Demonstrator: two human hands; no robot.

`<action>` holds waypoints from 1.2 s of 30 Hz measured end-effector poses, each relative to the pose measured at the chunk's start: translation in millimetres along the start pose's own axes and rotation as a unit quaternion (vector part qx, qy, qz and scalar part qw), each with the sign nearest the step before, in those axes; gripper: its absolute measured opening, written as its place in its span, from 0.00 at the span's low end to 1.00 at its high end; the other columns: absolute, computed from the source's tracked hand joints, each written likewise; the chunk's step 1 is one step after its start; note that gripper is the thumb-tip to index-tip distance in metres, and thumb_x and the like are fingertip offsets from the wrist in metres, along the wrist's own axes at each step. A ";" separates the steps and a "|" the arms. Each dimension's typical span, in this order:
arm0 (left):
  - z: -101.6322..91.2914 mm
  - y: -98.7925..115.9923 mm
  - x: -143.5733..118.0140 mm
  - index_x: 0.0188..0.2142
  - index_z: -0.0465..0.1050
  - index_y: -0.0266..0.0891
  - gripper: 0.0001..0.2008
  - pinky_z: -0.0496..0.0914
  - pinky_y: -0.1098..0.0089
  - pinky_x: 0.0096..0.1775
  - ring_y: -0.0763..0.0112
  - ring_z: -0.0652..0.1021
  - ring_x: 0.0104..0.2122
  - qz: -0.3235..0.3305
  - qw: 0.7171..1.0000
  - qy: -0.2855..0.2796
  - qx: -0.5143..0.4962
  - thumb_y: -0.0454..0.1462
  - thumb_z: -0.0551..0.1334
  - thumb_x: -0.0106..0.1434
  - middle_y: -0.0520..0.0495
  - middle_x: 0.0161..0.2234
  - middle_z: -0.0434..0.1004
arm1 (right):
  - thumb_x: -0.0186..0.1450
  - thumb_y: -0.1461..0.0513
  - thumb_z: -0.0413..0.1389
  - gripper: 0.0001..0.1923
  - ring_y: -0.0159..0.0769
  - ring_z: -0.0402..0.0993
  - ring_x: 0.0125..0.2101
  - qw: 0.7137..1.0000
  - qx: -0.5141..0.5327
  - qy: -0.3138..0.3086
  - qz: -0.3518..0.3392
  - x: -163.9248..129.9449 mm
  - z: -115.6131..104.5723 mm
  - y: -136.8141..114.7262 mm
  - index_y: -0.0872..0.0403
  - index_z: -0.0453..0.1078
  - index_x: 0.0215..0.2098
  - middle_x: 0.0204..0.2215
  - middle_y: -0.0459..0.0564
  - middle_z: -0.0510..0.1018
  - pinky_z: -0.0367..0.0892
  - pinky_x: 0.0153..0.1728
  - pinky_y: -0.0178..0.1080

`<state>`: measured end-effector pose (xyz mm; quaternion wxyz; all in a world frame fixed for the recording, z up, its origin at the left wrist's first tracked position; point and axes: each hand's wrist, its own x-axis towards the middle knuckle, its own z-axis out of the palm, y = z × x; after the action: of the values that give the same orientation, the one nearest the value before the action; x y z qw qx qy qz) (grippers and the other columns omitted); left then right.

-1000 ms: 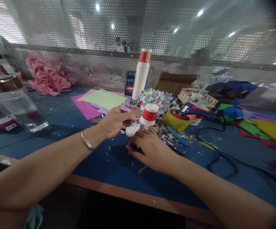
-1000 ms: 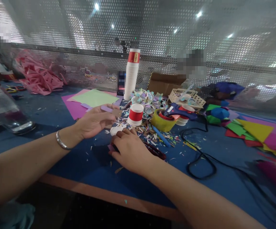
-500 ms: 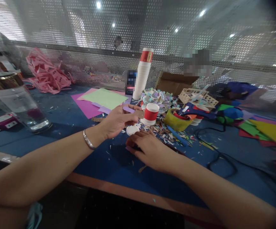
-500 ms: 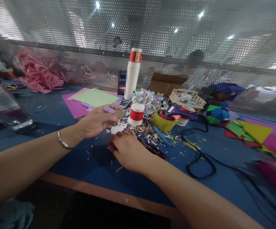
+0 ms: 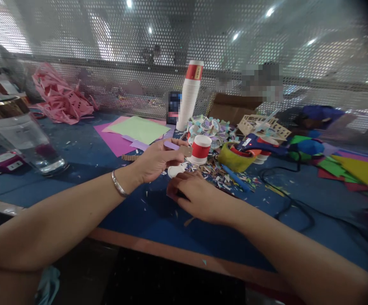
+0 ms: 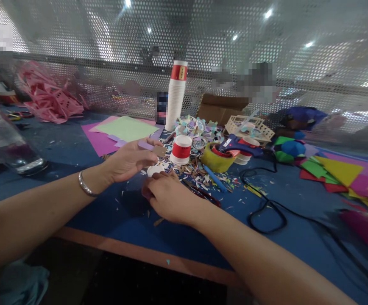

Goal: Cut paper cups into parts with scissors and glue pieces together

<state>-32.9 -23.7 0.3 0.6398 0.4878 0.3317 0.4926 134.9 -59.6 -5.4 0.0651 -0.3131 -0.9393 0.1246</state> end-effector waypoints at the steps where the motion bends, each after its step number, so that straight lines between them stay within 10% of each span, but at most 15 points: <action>1: 0.2 0.1 0.0 0.41 0.73 0.37 0.20 0.66 0.71 0.36 0.75 0.72 0.31 -0.001 1.000 -0.002 0.000 0.29 0.70 0.47 0.53 0.31 0.72 | 0.69 0.66 0.55 0.06 0.44 0.74 0.46 1.000 0.002 0.002 0.002 -0.2 0.2 0.4 0.56 0.75 0.41 0.42 0.56 0.79 0.62 0.52 0.48; 36: -6.0 -5.2 4.3 0.43 0.73 0.38 0.20 0.66 0.70 0.37 0.73 0.72 0.33 0.001 1.000 -0.012 0.013 0.30 0.70 0.48 0.52 0.32 0.73 | 0.66 0.70 0.54 0.10 0.43 0.72 0.46 0.999 0.011 -0.032 -0.006 -3.5 -7.4 -1.6 0.57 0.75 0.43 0.43 0.57 0.78 0.61 0.52 0.46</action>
<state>-35.5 -18.0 -6.2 0.6369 0.5021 0.3303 0.4828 138.2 -61.5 1.9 0.0394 -0.3030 -0.9411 0.1445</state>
